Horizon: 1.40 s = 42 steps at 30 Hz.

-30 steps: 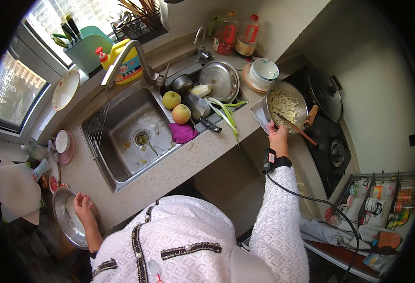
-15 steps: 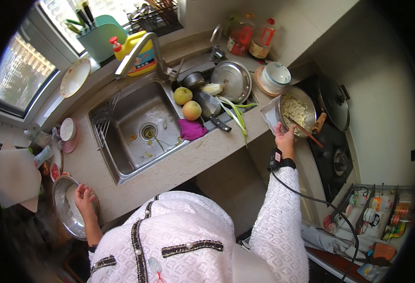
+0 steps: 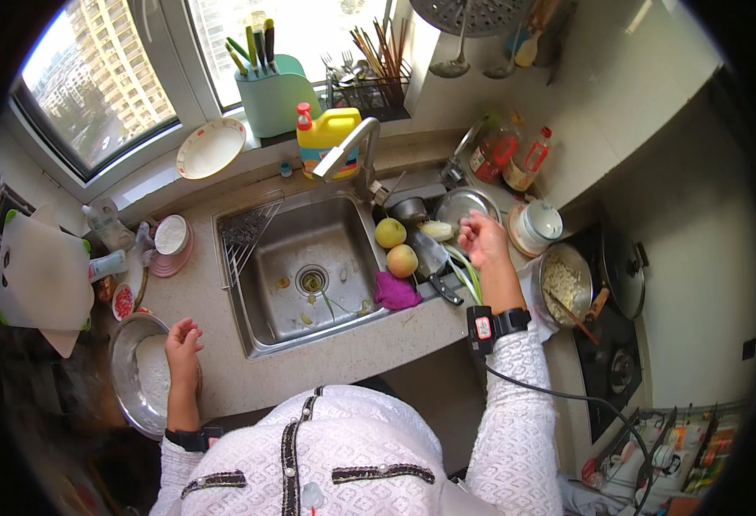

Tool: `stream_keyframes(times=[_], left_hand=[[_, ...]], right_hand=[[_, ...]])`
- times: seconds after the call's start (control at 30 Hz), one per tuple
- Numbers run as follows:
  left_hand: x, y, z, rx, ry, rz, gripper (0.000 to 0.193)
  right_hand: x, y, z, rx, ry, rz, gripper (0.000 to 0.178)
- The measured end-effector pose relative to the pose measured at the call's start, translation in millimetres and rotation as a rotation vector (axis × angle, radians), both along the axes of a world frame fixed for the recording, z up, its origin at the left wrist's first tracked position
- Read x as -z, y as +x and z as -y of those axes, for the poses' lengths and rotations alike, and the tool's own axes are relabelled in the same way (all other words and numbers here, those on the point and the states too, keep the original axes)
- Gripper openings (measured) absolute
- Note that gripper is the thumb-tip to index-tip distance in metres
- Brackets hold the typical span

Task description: The person mixes a white powder in a metal bowl, adds a small packet of ingredient, scoops flour from a bag into the bowl, then fills a small metal cup with water from the sink and pours it into the bowl while stirring with chopsticks.

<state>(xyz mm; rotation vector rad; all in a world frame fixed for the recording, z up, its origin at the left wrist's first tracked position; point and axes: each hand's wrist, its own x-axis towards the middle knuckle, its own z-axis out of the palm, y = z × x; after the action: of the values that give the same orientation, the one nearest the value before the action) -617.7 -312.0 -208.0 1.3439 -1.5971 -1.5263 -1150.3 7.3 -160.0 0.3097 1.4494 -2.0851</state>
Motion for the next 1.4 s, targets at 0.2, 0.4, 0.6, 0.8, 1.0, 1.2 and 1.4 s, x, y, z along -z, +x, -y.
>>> stream_keyframes(times=[0.2, 0.4, 0.6, 0.8, 1.0, 1.2, 1.4], left_hand=[[1.8, -30.2, -5.4, 0.071, 0.054, -0.015, 0.024], [-4.0, -58.7, -18.3, 0.042, 0.113, 0.039, 0.021], [-5.7, -77.4, -19.3, 0.011, 0.117, 0.08, 0.022], [-1.0, -93.3, -20.7, -0.025, 0.173, 0.055, 0.023], [7.7, -107.8, -14.4, 0.07, 0.083, 0.132, 0.024], [3.2, -125.3, -9.0, 0.116, 0.078, 0.115, 0.024], [-12.1, -143.7, -9.5, 0.277, 0.008, 0.131, 0.024]], right_hand=[[-73.3, -23.0, 126.1, -0.271, 0.165, -0.423, 0.021], [-100.7, -90.9, 234.0, -0.38, 0.33, -0.699, 0.029], [-98.3, -157.3, 314.1, -0.3, 0.549, -0.987, 0.037], [-81.8, -196.1, 355.0, -0.19, 0.798, -1.505, 0.039], [-106.0, -216.4, 355.7, -0.295, 0.57, -1.293, 0.016], [-184.9, -192.9, 314.0, -0.285, 0.222, -1.348, 0.014], [-234.5, -152.2, 276.9, -0.21, 0.126, -1.391, 0.016]])
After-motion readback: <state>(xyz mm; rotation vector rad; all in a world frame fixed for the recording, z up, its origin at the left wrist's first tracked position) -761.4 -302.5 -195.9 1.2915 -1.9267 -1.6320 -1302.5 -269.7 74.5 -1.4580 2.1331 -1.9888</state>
